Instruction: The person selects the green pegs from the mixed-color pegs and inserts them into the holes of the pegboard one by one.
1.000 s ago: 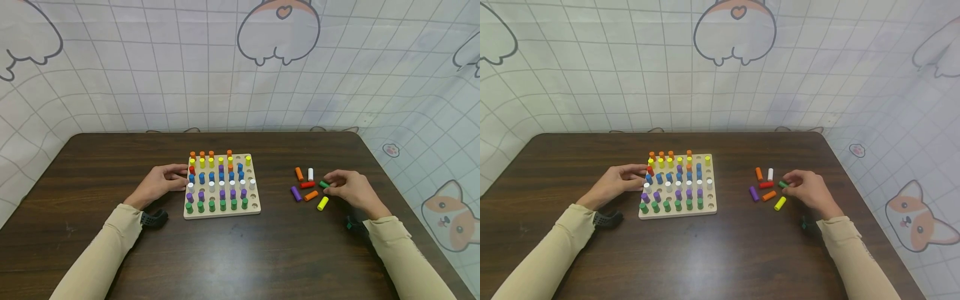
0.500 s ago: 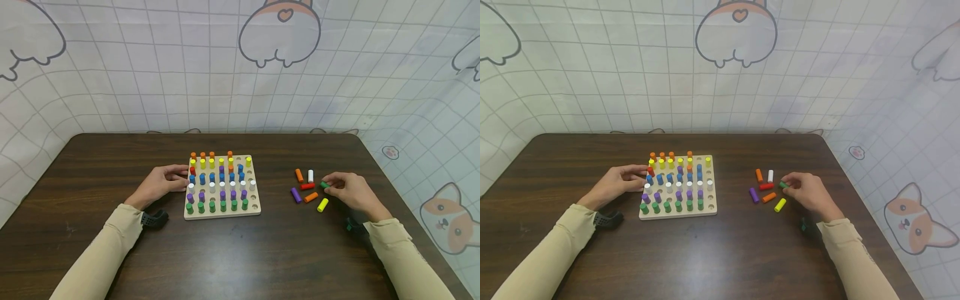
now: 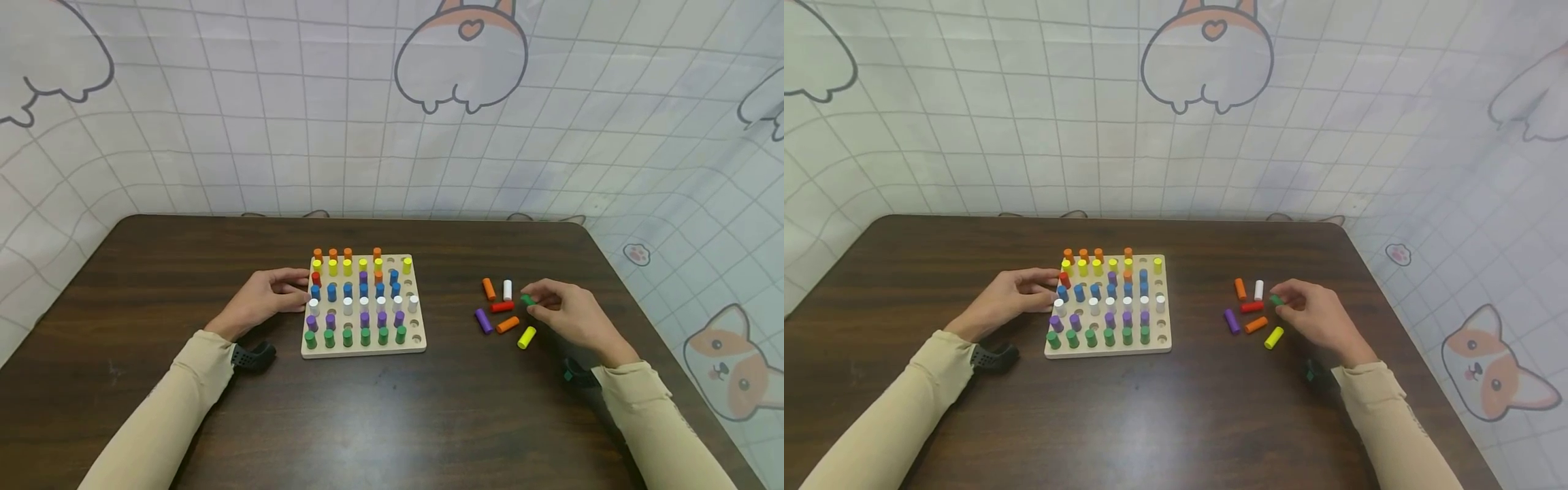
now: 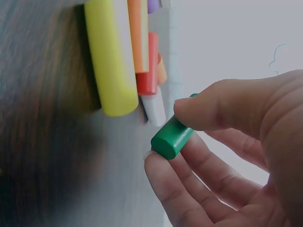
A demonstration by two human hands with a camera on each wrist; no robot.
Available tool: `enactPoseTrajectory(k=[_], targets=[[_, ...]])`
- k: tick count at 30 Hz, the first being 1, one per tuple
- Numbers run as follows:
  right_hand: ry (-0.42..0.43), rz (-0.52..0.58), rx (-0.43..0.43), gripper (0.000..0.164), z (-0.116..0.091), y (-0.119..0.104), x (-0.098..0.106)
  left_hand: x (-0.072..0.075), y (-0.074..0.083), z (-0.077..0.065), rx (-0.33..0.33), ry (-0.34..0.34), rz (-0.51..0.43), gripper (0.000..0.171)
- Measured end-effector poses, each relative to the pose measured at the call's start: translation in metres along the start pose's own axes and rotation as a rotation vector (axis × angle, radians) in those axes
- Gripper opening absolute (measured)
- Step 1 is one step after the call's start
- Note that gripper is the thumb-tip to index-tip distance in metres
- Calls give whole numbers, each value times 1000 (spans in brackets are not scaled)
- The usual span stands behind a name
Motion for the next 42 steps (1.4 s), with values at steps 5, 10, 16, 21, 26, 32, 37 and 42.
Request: enactPoseTrajectory(k=[5,10,16,21,26,32,37,42], targets=[[11,7,7,24,-2,-6,-1,2,1,2,-5,-3,24,66],[26,23,20,23,-6,-16,-1,3,1,4,-6,-3,45,65],[40,71,59,26,-8,-36,-3,1,2,6,-5,4,34,61],[45,80,87,27,-5,-48,-4,2,0,6,-8,11,28,60],[36,87,91,27,-1,-57,-5,3,-2,5,-11,14,23,60],[24,117,108,27,2,-69,-10,4,-3,4,-14,20,25,61],[11,171,104,25,5,-77,-16,3,-3,4,-15,22,6,59],[-8,226,110,25,8,-85,-24,2,-3,4,-14,25,6,59]])
Point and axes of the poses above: each hand's wrist, its own z-axis towards the middle knuckle, its own x-axis out of the back of the hand, y = z × x, the point moved 7 cm from there along z, towards the middle knuckle
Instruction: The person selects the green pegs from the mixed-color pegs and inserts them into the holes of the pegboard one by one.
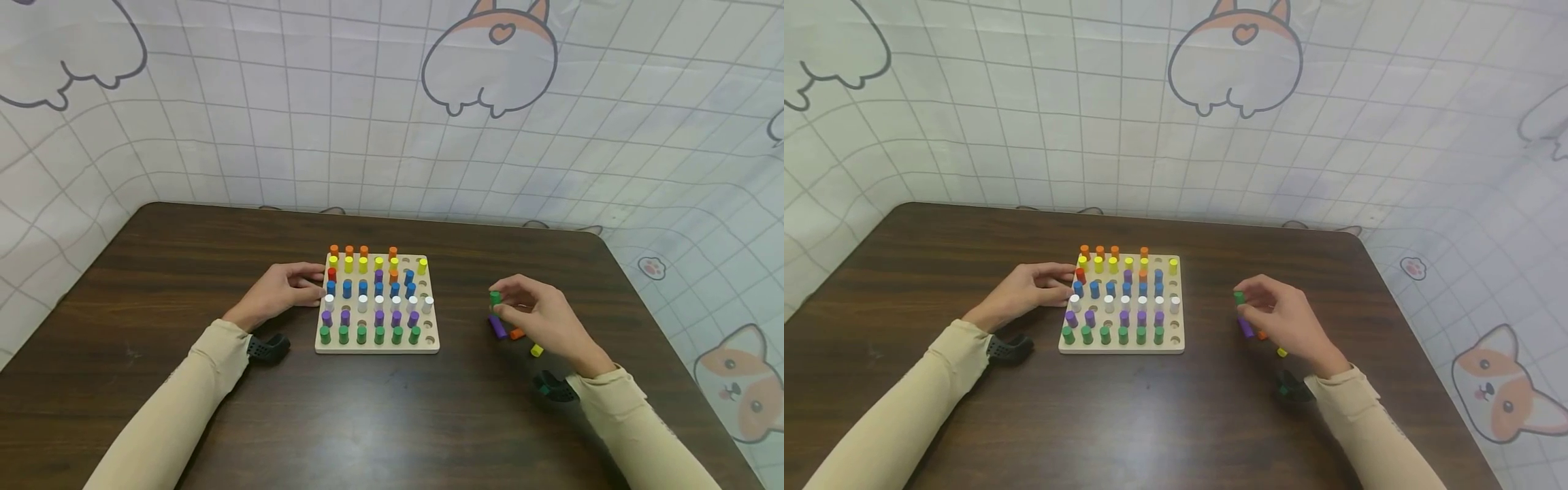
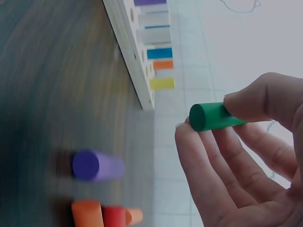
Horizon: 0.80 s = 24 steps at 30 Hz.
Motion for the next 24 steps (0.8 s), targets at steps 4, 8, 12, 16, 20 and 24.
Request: enactPoseTrajectory(k=[4,8,12,16,20,24], targets=[[-10,41,25,24,4,-6,-8,1,0,0,8,-2,13,60],[-24,84,59,23,7,-13,-17,2,-1,0,11,-1,27,60],[-34,112,93,22,10,-19,-25,2,-1,0,2,-3,29,61],[-35,144,110,22,12,-22,-32,1,1,-1,-10,-4,14,61],[-42,177,118,23,14,-24,-39,0,1,0,-12,-7,-5,60],[-63,187,110,23,15,-27,-47,0,0,-1,-5,-2,-8,59]])
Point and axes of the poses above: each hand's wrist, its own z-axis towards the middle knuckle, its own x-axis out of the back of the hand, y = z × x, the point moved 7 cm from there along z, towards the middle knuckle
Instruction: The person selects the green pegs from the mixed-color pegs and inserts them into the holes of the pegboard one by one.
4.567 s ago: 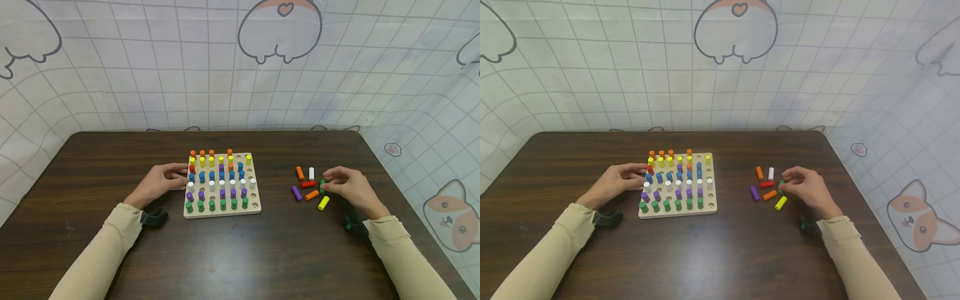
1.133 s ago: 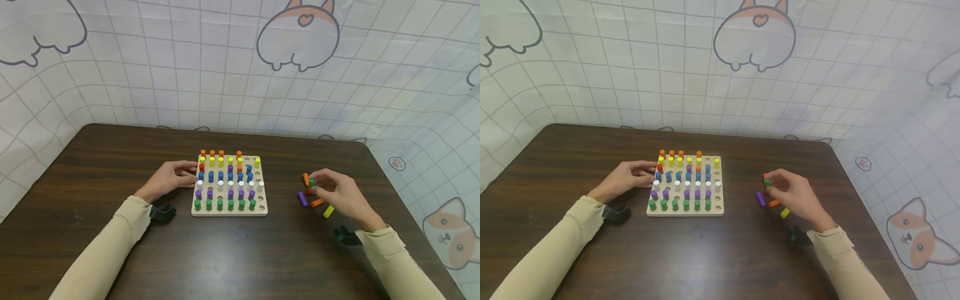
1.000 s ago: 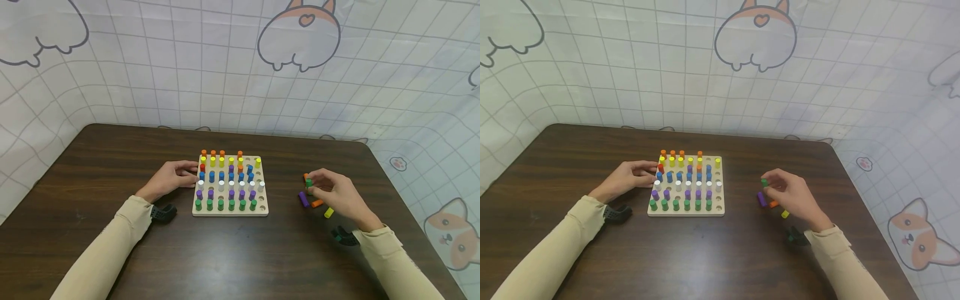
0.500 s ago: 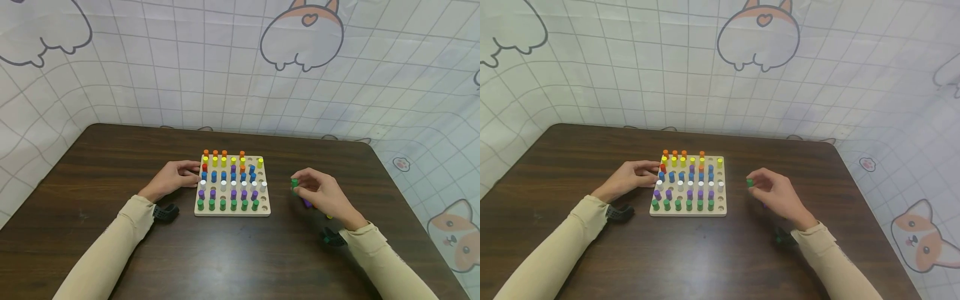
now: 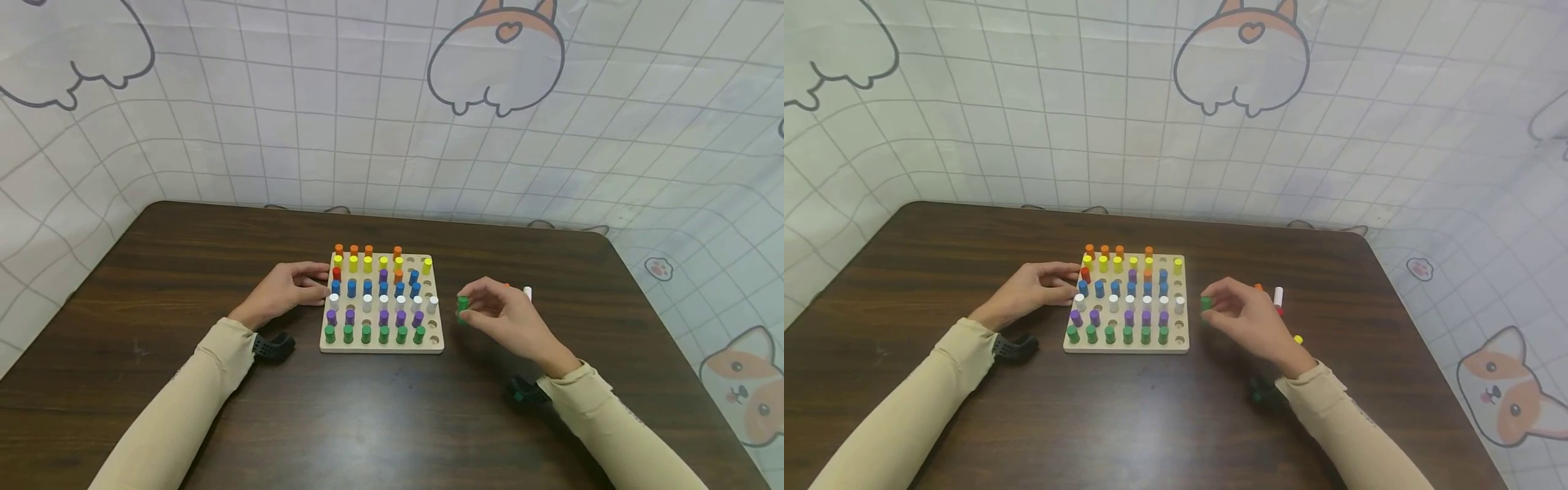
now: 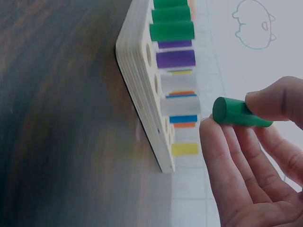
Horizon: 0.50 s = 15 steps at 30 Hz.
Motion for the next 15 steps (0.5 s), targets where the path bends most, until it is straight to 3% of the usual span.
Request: enactPoseTrajectory(k=[15], targets=[[-42,5,2,23,4,-2,-24,0,2,0,4,-3,1,59]])
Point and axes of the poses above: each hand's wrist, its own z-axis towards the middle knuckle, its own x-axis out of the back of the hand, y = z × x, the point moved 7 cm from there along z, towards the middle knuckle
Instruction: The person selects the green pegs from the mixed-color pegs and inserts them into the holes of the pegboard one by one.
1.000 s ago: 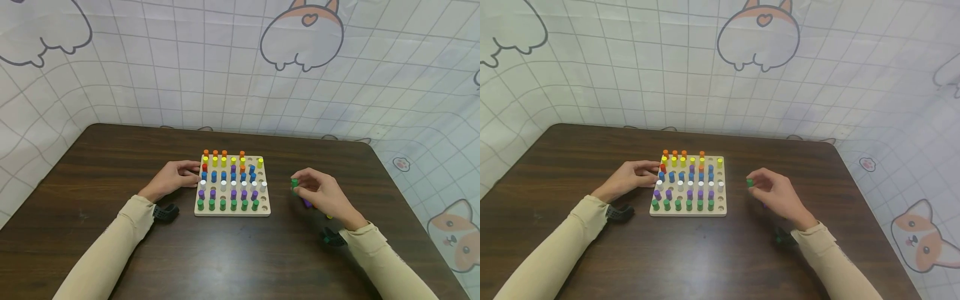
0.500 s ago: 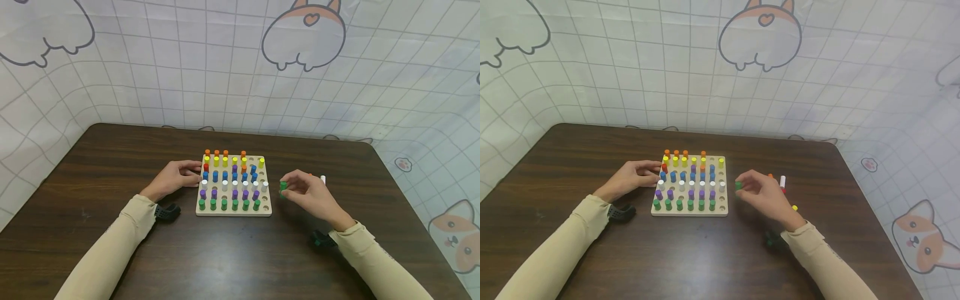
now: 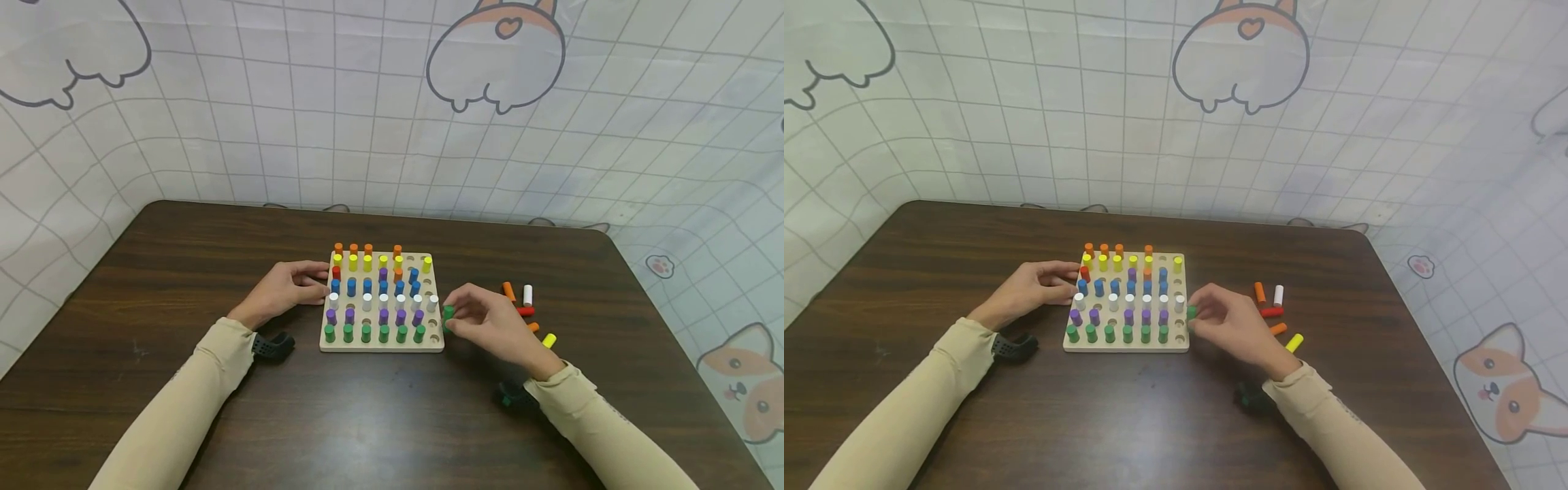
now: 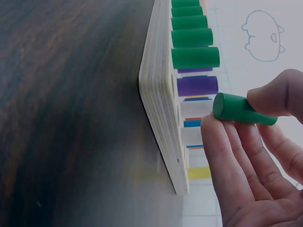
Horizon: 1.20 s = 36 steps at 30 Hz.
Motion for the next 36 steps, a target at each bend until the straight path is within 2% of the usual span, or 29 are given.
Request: enactPoseTrajectory(k=[19,36], targets=[[-103,41,19,24,0,1,-17,0,-4,3,9,9,22,58],[-138,-38,44,23,1,2,-22,1,-6,3,19,-1,30,60]])
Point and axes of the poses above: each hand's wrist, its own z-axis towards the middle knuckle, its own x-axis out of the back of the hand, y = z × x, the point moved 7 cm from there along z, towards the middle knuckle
